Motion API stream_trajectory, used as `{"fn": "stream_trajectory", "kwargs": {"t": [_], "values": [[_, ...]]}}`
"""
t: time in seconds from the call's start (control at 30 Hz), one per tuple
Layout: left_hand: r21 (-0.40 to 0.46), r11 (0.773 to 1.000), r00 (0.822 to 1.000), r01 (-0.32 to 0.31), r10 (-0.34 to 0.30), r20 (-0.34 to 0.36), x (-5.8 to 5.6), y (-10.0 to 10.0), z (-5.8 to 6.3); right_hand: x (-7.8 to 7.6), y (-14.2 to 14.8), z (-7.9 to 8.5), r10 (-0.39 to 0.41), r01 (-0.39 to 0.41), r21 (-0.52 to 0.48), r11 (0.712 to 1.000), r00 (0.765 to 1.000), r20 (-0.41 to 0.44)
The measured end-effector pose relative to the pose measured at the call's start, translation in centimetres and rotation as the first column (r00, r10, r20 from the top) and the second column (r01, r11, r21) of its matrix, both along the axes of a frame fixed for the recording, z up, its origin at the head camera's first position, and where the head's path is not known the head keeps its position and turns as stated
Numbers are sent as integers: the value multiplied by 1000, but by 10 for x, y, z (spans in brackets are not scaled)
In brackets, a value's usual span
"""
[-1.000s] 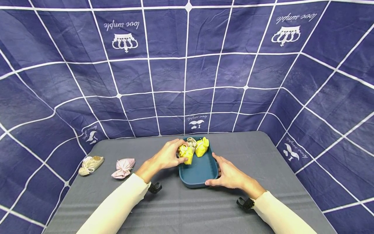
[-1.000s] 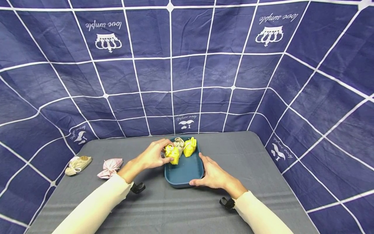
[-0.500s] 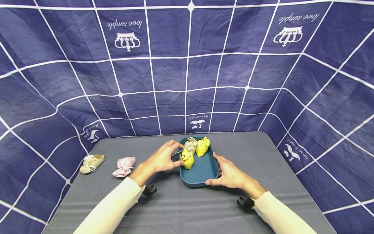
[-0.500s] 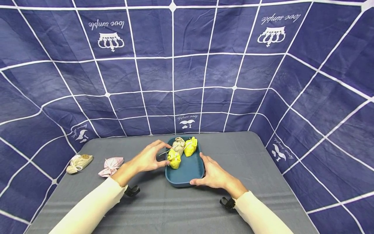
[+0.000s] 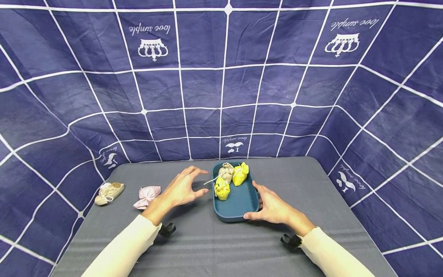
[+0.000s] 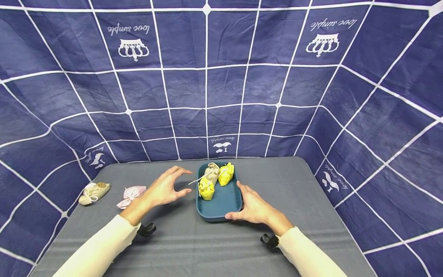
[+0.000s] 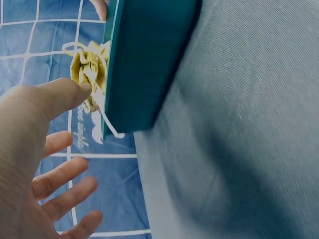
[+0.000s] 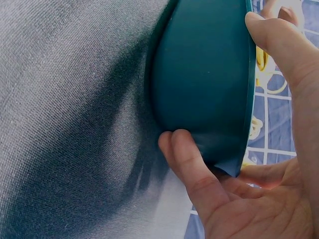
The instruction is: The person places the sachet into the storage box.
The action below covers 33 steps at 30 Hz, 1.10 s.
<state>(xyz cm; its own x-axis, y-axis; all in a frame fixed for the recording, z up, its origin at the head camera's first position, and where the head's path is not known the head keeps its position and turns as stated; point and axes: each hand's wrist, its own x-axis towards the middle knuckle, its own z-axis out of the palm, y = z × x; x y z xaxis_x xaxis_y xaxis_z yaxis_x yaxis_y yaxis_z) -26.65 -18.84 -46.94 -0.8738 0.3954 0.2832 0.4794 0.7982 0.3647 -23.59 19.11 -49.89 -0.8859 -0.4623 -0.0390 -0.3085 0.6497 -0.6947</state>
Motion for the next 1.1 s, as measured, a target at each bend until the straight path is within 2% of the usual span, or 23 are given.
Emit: {"fn": "stream_trajectory", "kwargs": {"t": [0.3,0.5,0.73,1.1], "values": [[11,995,993,-101,102,-56,8,-25,-4,3,3,2,-8,8,-10,1000,1000,25],[9,983,980,-183,183,-74,16,-47,-10,3,1,1,-3,3,-27,1000,1000,26],[15,968,965,-251,251,-73,23,-73,-14,2,0,1,-7,8,-10,1000,1000,19],[16,953,950,-303,303,-78,36,-112,-23,3,-2,3,-9,9,3,1000,1000,13]]}}
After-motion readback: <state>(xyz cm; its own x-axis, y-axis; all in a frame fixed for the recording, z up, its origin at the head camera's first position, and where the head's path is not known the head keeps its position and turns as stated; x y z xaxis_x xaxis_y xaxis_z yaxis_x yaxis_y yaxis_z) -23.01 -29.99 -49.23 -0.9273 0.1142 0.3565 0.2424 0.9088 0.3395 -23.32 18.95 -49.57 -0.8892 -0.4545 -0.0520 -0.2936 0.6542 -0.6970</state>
